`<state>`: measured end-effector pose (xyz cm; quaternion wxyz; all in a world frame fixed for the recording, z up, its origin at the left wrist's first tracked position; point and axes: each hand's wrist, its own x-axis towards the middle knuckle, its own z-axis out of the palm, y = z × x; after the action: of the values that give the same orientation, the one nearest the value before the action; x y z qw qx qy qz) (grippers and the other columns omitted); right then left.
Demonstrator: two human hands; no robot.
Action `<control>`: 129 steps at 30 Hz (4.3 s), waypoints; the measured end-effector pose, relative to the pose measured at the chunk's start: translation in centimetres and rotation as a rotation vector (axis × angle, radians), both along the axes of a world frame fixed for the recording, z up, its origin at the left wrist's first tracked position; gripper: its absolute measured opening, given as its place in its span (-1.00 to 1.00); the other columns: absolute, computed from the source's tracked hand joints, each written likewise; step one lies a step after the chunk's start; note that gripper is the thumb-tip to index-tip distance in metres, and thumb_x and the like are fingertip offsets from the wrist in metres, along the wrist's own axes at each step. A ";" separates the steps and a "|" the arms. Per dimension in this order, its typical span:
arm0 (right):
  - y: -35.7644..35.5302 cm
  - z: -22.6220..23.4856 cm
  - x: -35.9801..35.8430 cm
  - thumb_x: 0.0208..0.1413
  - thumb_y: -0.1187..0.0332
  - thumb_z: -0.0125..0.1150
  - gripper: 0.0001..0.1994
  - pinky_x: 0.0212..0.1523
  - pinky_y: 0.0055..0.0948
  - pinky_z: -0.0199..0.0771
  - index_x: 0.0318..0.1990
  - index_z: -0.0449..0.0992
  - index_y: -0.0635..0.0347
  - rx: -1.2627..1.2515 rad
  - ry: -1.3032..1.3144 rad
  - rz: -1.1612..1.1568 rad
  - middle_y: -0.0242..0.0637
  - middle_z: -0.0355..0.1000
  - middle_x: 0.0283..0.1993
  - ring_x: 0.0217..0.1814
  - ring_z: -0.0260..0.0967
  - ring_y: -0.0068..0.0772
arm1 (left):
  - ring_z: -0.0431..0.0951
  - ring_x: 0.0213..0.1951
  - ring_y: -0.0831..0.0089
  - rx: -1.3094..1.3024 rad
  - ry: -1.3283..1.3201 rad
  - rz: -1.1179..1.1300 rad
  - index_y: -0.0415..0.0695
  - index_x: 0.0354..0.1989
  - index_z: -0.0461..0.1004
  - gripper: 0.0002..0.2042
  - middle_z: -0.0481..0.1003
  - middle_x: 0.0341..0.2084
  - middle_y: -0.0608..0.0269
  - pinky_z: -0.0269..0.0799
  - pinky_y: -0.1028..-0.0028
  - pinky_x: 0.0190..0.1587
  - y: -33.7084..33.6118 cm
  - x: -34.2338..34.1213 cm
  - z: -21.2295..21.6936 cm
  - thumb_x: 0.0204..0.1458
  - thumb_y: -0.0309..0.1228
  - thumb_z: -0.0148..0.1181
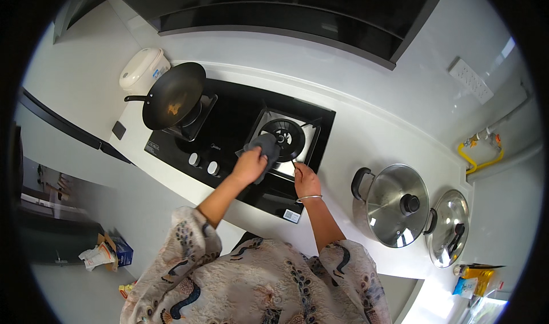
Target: The person wipes the kitchen countertop and stovetop with a dark cloth. They move a metal bowl and a pot to clean underneath them, then wipe the burner grate and surrounding stovetop area.
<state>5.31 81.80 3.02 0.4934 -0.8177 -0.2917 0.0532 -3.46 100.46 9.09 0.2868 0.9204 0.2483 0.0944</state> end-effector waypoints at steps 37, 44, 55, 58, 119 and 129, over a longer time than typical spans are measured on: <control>0.2 -0.3 -0.9 0.15 0.47 0.08 -0.81 -0.14 -0.40 0.46 -0.11 0.54 0.23 0.013 0.030 -0.134 -0.12 0.53 -0.22 -0.20 0.50 -0.19 | 0.41 -0.05 0.26 0.303 0.067 -0.433 -0.04 -0.19 0.57 -0.64 0.43 -0.24 0.28 0.32 0.28 -0.05 7.6 8.2 -1.8 -0.22 -0.23 0.37; 0.4 0.3 -1.1 0.13 0.49 0.08 -0.81 -0.14 -0.38 0.47 -0.13 0.54 0.24 0.029 0.013 -0.159 -0.13 0.53 -0.22 -0.19 0.50 -0.17 | 0.45 -0.13 0.23 0.261 -0.059 -0.489 -0.09 -0.26 0.57 -0.70 0.45 -0.31 0.23 0.36 0.28 -0.09 7.5 8.8 -1.9 -0.21 -0.28 0.35; 0.3 0.1 -1.1 0.13 0.46 0.08 -0.82 -0.15 -0.32 0.47 -0.14 0.54 0.24 0.060 0.018 -0.144 -0.09 0.51 -0.21 -0.19 0.48 -0.07 | 0.45 -0.15 0.19 0.437 -0.004 -0.602 -0.16 -0.30 0.57 -0.73 0.44 -0.33 0.19 0.40 0.27 -0.10 6.4 10.0 -1.4 -0.21 -0.32 0.30; 0.2 0.3 -1.0 0.13 0.46 0.08 -0.82 -0.16 -0.33 0.47 -0.14 0.54 0.24 0.063 0.030 -0.139 -0.09 0.51 -0.22 -0.20 0.48 -0.08 | 0.44 -0.14 0.19 0.440 0.013 -0.635 -0.15 -0.31 0.57 -0.74 0.43 -0.31 0.20 0.40 0.27 -0.10 6.4 10.3 -1.4 -0.20 -0.32 0.29; 0.2 -0.4 -0.7 0.13 0.41 0.09 -0.81 -0.08 -0.27 0.46 -0.12 0.54 0.17 0.101 0.058 -0.104 -0.07 0.51 -0.15 -0.12 0.46 -0.02 | 0.54 -0.18 0.06 -0.048 -0.306 -0.201 -0.20 -0.12 0.51 -0.75 0.55 -0.26 0.00 0.45 0.29 -0.12 5.3 3.5 -1.5 0.03 -0.43 0.14; -0.3 0.1 -0.2 0.15 0.32 0.09 -0.75 -0.02 -0.32 0.43 -0.04 0.53 0.12 -0.067 0.107 -0.081 -0.08 0.52 -0.13 -0.07 0.48 -0.10 | 0.41 -0.10 0.13 0.172 -0.174 -0.312 -0.05 -0.20 0.56 -0.61 0.46 -0.18 0.17 0.36 0.21 -0.10 -2.6 -9.9 -4.8 -0.25 -0.19 0.37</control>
<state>5.12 81.49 3.08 0.4825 -0.8407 -0.2298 0.0867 -13.31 97.88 4.25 0.2387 0.9572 0.0681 0.1491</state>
